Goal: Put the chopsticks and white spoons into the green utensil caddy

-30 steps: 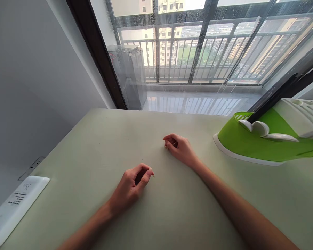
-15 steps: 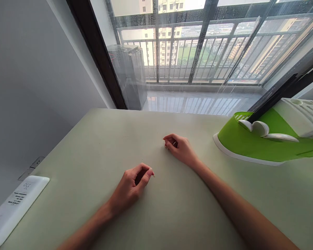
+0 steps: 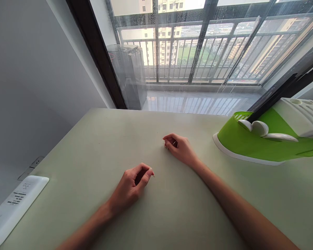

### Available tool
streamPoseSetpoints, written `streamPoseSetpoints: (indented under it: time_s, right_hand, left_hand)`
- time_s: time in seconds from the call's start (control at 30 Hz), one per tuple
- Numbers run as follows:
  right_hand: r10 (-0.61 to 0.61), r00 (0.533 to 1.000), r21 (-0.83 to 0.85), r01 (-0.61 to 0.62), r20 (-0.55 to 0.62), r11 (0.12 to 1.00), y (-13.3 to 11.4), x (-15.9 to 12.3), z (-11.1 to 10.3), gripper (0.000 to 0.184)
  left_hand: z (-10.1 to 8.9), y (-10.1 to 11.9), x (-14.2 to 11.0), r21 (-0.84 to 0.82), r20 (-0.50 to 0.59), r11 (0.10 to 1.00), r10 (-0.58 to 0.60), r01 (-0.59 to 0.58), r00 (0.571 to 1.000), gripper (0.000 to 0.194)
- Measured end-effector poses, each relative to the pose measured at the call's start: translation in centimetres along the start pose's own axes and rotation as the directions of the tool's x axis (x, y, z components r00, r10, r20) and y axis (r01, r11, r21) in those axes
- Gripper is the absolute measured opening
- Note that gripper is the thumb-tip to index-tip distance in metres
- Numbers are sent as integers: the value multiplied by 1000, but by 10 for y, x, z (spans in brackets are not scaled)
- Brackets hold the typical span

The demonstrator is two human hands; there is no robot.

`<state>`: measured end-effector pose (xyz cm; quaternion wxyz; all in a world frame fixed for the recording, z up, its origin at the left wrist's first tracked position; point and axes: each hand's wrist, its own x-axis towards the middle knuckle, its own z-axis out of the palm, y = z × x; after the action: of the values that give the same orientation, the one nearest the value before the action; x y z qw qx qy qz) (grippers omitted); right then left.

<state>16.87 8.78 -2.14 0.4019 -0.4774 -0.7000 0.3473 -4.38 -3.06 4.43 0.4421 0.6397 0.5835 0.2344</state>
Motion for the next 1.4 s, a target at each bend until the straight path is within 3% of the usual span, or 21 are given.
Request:
streamPoseSetpoints:
  time_s: [1.4]
  right_hand:
    - [7, 1000, 5, -7, -3, 1000, -4, -1, -2, 19]
  left_hand:
    - [4, -7, 1, 75, 15, 992, 97, -98, 995, 31]
